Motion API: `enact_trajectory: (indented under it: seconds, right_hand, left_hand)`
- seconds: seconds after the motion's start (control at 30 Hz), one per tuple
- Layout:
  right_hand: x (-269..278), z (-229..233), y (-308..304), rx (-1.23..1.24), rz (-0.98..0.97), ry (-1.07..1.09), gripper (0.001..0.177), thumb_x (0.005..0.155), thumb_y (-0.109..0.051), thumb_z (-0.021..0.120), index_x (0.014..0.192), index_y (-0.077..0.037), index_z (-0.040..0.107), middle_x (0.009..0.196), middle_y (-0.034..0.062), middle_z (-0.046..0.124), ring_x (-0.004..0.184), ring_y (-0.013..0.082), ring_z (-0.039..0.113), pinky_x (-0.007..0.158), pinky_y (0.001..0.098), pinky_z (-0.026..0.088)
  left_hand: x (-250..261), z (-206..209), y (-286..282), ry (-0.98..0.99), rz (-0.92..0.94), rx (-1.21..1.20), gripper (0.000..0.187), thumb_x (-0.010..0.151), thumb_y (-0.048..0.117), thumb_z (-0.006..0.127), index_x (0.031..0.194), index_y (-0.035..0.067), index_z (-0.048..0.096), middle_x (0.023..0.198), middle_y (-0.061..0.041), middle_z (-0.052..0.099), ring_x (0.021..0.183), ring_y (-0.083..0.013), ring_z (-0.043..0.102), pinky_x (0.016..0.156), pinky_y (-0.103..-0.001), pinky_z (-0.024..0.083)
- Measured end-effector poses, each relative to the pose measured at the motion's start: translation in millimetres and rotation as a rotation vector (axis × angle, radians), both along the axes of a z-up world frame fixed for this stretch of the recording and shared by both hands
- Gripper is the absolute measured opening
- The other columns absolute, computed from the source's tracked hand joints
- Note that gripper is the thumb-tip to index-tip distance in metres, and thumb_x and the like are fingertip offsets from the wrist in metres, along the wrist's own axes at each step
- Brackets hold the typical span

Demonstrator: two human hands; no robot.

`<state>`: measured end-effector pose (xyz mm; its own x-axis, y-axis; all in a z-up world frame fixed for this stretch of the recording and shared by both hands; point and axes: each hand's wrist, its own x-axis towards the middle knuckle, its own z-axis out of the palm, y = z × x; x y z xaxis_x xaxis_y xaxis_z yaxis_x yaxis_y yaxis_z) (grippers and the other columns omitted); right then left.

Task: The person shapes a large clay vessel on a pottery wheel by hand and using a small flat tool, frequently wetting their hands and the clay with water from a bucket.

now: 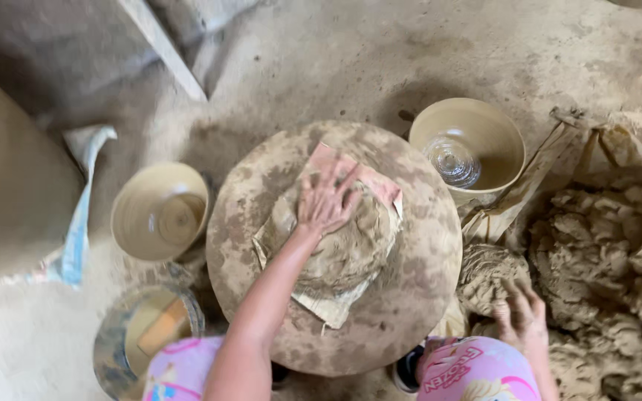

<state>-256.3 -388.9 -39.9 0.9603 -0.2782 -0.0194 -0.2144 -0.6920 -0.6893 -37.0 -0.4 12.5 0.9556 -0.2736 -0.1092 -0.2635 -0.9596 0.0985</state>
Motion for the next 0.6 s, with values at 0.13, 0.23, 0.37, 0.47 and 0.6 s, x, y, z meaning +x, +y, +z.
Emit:
enact_trajectory:
  seconds: [0.13,0.23,0.37,0.47,0.6]
  right_hand:
    - [-14.3,4.0,-19.4,0.012,0.001,-0.054,0.049,0.103,-0.039,0.056,0.146,-0.016,0.059,0.156,0.0222,0.043,0.14,0.0363,0.047,0.105,0.0456,0.047]
    - [4.1,5.1,-25.2,-0.143,0.034,-0.088,0.049,0.107,-0.034,0.053,0.152,-0.015,0.056,0.162,0.023,0.038,0.142,0.0404,0.045,0.109,0.0495,0.045]
    - [37.4,13.5,-1.3,0.029,-0.037,-0.037,0.049,0.106,-0.032,0.051,0.152,-0.016,0.053,0.161,0.0217,0.037,0.136,0.0363,0.049,0.101,0.0479,0.05]
    - [56.0,19.7,2.3,0.077,0.027,-0.159,0.05,0.102,-0.03,0.053,0.149,-0.014,0.053,0.158,0.0201,0.04,0.136,0.0352,0.049,0.101,0.0452,0.051]
    - [69.1,20.0,-7.1,-0.006,0.16,-0.261,0.046,0.107,-0.027,0.052,0.15,-0.01,0.054,0.154,0.0222,0.045,0.139,0.0366,0.048,0.111,0.0461,0.045]
  left_hand:
    - [16.8,-8.0,-9.5,-0.306,-0.418,-0.027,0.078,0.1,0.072,0.024,0.166,0.031,0.019,0.176,-0.004,0.002,0.164,-0.0243,0.006,0.129,-0.066,0.009]
    - [51.2,53.2,-49.1,-0.278,-0.431,0.119,0.077,0.109,0.07,0.021,0.171,0.025,0.012,0.174,-0.007,-0.002,0.162,-0.0319,0.0,0.122,-0.077,-0.002]
    - [18.7,54.5,-44.9,-0.381,0.071,0.047,0.076,0.102,0.069,0.017,0.168,0.032,0.008,0.173,-0.006,-0.006,0.159,-0.0341,-0.005,0.118,-0.075,-0.005]
    - [-17.2,10.3,-12.5,0.095,0.058,0.006,0.075,0.096,0.067,0.013,0.164,0.038,0.006,0.172,-0.004,-0.01,0.157,-0.0355,-0.009,0.116,-0.073,-0.008]
    - [6.4,-17.7,-14.2,-0.284,-0.281,0.067,0.082,0.101,0.073,0.009,0.165,0.022,0.003,0.171,-0.007,-0.01,0.158,-0.028,-0.007,0.12,-0.068,-0.008]
